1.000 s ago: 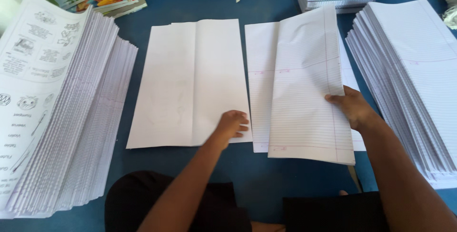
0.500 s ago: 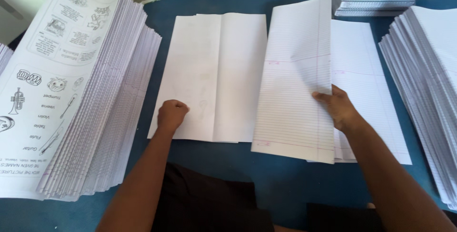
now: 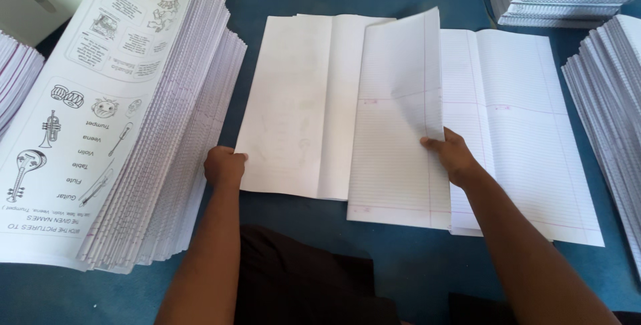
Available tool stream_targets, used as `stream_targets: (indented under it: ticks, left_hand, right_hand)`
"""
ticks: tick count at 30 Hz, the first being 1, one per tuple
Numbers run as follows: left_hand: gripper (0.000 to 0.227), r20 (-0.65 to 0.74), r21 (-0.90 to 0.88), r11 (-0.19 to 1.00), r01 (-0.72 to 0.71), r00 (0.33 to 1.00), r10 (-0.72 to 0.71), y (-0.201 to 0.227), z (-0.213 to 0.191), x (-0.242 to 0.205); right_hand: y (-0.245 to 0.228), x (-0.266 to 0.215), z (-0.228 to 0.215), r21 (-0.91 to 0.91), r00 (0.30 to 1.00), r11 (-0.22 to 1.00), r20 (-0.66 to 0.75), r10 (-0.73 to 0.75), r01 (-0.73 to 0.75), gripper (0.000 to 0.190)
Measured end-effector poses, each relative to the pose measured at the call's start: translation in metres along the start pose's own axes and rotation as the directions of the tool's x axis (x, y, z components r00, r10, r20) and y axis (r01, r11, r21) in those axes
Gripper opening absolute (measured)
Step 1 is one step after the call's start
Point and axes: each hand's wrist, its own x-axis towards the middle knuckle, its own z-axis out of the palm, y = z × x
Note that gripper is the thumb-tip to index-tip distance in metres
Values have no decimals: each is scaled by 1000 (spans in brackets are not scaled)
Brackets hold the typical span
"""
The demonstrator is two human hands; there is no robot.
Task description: The person inserts printed sheets into lined notebook covers, then places the assembled notebooks onto a growing stack. The process is repeated multiple times with consistent hand motions.
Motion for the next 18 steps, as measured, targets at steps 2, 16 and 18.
stream_targets:
  ticks: [2, 16, 18]
  left_hand:
    - [21, -98, -129, 992, -11, 995, -1, -1, -1, -2]
    - [11, -157, -111, 991, -69, 986, 51, -1, -6, -8]
    - [12, -182, -93, 991, -94, 980, 76, 1, -7, -10]
  right_hand:
    - [9, 2, -1, -19, 1000, 1000, -7, 21, -21, 54]
    - [31, 7, -2, 32, 996, 995, -7, 90, -90, 54]
    - [31, 7, -2, 46, 998, 997, 6, 65, -65, 53]
